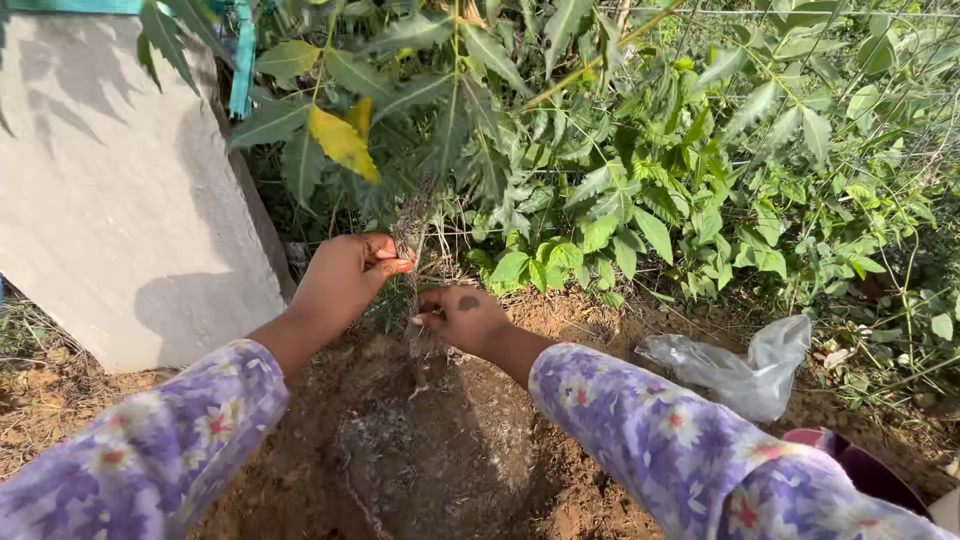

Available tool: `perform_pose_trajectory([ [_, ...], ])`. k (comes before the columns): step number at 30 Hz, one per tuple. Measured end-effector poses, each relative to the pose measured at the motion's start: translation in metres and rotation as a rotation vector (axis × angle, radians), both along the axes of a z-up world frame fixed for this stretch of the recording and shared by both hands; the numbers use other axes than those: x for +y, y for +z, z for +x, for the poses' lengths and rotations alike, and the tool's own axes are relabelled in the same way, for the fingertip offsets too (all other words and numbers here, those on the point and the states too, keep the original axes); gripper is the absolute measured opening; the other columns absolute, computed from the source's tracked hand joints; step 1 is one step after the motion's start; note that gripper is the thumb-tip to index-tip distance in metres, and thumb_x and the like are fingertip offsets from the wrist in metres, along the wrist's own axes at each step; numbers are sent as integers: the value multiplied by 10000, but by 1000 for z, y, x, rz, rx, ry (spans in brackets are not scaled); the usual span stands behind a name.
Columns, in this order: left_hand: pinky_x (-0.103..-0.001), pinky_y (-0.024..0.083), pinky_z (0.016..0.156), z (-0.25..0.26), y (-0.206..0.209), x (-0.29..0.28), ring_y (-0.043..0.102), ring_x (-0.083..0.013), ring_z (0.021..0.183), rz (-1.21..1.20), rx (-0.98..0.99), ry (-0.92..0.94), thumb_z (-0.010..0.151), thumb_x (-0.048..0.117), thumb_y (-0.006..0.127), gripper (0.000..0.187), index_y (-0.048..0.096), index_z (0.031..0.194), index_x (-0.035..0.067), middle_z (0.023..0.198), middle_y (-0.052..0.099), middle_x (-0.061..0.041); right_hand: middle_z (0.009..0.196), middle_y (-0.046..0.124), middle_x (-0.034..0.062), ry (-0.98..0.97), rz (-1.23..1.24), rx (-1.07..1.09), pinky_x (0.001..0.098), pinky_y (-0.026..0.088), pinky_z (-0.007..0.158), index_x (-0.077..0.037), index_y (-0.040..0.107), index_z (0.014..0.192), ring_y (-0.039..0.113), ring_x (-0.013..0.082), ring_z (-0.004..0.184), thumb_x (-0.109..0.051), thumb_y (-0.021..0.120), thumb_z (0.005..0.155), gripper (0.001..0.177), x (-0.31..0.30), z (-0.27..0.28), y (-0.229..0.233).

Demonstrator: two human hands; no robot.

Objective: Planting and watering a small neem tree in an outdoor garden.

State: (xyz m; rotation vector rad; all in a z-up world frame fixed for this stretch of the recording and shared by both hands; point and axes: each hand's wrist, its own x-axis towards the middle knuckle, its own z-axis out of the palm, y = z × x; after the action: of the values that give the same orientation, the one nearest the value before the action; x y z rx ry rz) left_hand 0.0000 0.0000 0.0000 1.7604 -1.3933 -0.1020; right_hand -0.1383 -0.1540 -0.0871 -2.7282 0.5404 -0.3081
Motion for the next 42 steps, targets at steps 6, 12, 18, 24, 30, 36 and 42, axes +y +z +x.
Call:
perform_pose_trajectory([
  [6, -346, 472, 632, 6, -13, -2, 461, -184, 613, -104, -103, -4, 872, 168, 796, 275, 641, 905, -56, 746, 626, -160, 1330, 693, 116, 39, 87, 70, 417, 532, 1018, -159, 629, 1395, 695, 285, 1154, -473, 570, 954, 544, -8, 3, -5],
  [12, -394, 493, 664, -3, 3, 9, 582, -240, 685, 176, 17, 144, 889, 192, 783, 183, 790, 1014, 59, 777, 711, -162, 1494, 491, 243, 79, 250, 223, 423, 487, 1096, -27, 447, 1495, 639, 336, 1228, -610, 619, 935, 827, 9, 2, 5],
  [18, -360, 519, 676, 0, 0, 3, 687, -205, 676, 81, 12, 121, 837, 239, 822, 190, 808, 938, 78, 818, 767, -108, 1389, 653, 148, -56, 131, 231, 428, 470, 1112, -117, 632, 1388, 626, 299, 1270, -626, 547, 917, 698, 19, 6, 20],
  [24, -383, 497, 624, -3, -6, 6, 661, -249, 621, 77, 25, 190, 848, 337, 806, 296, 792, 967, 66, 788, 751, -113, 1443, 572, 170, -35, 213, 220, 424, 418, 1149, -76, 530, 1448, 561, 309, 1332, -646, 567, 918, 779, 0, 17, -6],
  [30, -403, 477, 607, -11, 4, 0, 560, -233, 597, 28, 137, 77, 891, 411, 774, 464, 707, 891, -48, 675, 661, -165, 1578, 372, 230, 24, 289, 260, 455, 357, 1194, -24, 388, 1528, 451, 374, 1418, -696, 520, 903, 927, 0, 8, -18],
  [36, -361, 523, 707, -5, 2, -28, 509, -274, 635, 36, 66, 211, 885, 475, 814, 538, 745, 1113, -8, 705, 630, -203, 1523, 399, 314, 142, 86, 207, 461, 325, 1202, -172, 603, 1488, 395, 421, 1420, -661, 516, 947, 734, -22, 35, -50],
  [42, -377, 557, 800, 44, -50, -50, 707, -289, 963, -220, -1054, 280, 636, 294, 885, 761, 725, 1380, 317, 1208, 755, -116, 1219, 606, 209, -161, 246, 15, 413, 454, 1065, -27, 692, 1156, 576, 313, 1189, -644, 590, 925, 667, 12, 30, 16],
])
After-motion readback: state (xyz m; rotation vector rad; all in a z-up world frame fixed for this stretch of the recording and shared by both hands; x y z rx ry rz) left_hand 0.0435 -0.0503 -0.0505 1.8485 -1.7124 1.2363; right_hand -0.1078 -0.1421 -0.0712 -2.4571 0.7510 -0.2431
